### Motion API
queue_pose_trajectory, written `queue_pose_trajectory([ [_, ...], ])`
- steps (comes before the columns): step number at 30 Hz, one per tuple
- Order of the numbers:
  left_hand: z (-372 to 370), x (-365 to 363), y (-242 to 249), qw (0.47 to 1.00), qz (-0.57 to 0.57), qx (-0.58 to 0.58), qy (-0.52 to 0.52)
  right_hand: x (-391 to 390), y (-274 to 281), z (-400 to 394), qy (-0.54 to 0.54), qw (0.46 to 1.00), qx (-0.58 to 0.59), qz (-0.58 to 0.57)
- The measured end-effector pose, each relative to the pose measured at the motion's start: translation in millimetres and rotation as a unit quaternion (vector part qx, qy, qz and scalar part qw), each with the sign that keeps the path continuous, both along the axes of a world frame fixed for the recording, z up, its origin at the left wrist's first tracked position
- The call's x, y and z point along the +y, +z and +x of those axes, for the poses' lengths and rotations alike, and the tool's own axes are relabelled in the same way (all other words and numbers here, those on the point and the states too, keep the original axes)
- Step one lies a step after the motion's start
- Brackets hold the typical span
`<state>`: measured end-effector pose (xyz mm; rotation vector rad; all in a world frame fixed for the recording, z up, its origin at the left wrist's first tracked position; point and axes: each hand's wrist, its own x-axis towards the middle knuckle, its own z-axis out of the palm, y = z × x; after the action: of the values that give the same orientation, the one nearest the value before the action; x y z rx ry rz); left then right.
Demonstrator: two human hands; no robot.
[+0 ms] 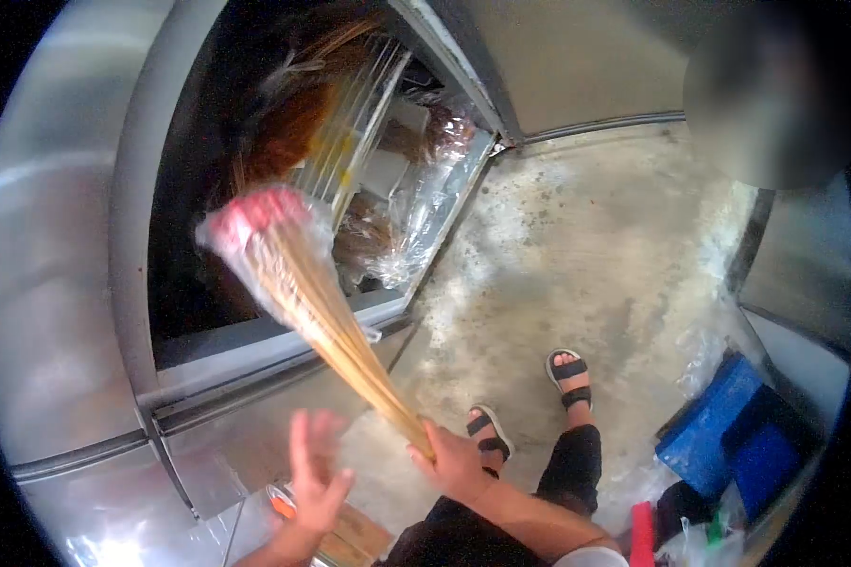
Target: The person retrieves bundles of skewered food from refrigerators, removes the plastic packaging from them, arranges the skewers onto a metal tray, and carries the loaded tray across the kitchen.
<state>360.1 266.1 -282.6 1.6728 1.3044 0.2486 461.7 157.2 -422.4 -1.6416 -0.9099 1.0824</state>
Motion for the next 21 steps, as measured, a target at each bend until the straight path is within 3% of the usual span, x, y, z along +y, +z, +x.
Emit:
queue_pose_trajectory([
  [1,19,-8,-14,0.971,-0.16,-0.113,0.134,-10,6,-7,0.005,1.0,0.007,0.01],
  [4,53,-10,-39,0.932,-0.211,-0.213,0.203,-34,26,-22,0.0,1.0,0.007,0.005],
  [6,56,-16,-44,0.927,-0.215,-0.215,0.22,-49,43,-26,-0.008,1.0,0.001,-0.015],
  [9,67,-21,-28,0.925,-0.228,-0.198,0.23,-61,67,-14,0.04,0.994,0.067,0.073],
  [12,68,-25,-2,0.927,-0.256,-0.159,0.223,-73,86,5,0.032,0.996,0.078,0.027],
  [13,70,-30,9,0.927,-0.271,-0.144,0.218,-75,78,4,-0.042,0.994,0.07,0.075],
  [14,70,-37,19,0.925,-0.289,-0.128,0.211,-74,90,16,-0.077,0.994,0.07,0.023],
  [15,64,-40,25,0.92,-0.304,-0.123,0.216,-61,106,31,-0.114,0.991,0.049,0.054],
  [17,63,-46,37,0.912,-0.325,-0.176,0.181,-49,131,50,-0.185,0.969,0.162,0.009],
  [21,63,-54,73,0.9,-0.358,-0.203,0.141,-13,173,75,-0.298,0.918,0.242,0.098],
])
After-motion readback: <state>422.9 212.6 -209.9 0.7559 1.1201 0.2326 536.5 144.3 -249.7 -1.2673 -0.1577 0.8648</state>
